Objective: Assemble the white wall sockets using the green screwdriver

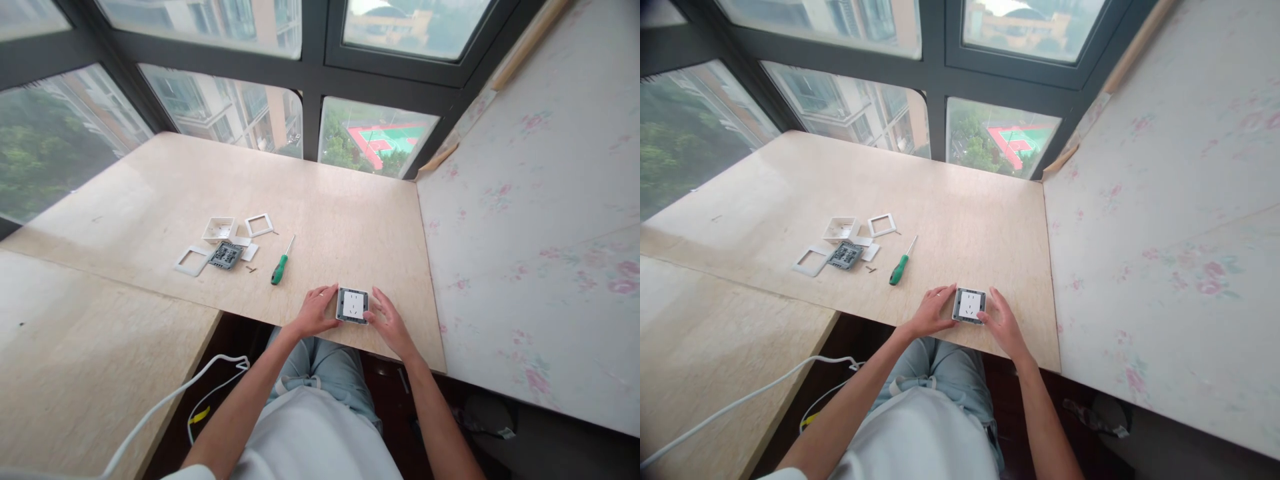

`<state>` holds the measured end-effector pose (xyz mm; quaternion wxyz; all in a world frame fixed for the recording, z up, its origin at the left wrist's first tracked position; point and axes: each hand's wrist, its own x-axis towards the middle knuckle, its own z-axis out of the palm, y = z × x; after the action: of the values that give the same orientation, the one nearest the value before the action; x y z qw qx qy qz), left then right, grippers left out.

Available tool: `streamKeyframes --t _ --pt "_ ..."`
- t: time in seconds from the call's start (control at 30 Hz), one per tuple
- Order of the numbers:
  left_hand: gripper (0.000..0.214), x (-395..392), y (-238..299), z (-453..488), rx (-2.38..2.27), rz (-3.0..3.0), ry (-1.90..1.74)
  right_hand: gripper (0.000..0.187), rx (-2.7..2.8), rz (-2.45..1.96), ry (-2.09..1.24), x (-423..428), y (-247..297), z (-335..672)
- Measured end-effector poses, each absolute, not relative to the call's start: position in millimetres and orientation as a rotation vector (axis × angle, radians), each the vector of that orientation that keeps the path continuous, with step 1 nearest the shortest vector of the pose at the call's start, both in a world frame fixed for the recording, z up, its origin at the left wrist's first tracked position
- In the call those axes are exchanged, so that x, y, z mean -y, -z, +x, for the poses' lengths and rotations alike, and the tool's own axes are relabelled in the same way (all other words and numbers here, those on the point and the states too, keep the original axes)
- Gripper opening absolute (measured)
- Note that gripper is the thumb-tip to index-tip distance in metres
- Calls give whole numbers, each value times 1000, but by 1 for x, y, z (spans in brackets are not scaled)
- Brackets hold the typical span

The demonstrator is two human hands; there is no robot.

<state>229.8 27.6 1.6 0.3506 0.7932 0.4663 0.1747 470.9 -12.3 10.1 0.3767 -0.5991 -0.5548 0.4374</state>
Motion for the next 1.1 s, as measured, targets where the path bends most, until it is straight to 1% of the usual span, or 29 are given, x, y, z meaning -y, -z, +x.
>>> streamKeyframes --t 0.17,0.3,0.5,0.57,0.8,0.93,1.1 --pt "94 -23 -4 232 -1217 2062 -493 57 1486 -1438 -1052 -7 -32 448" --pt "90 -20 -4 233 -1235 2082 -533 41 1703 -1284 -1016 -35 -56 412" --pt "74 -19 -4 233 -1277 2114 -499 33 2065 -1064 -905 -89 -84 331" --pt "74 -19 -5 232 -1247 2117 -537 31 2237 -1160 -818 -114 -85 302" --pt "76 -18 -2 228 -1175 2086 -644 22 2491 -1448 -642 -209 -64 223" --pt "73 -18 2 228 -1162 2074 -657 33 2654 -1618 -497 -235 -52 199" --pt "63 -18 5 228 -1158 2057 -619 33 2801 -1754 -391 -243 -43 185"
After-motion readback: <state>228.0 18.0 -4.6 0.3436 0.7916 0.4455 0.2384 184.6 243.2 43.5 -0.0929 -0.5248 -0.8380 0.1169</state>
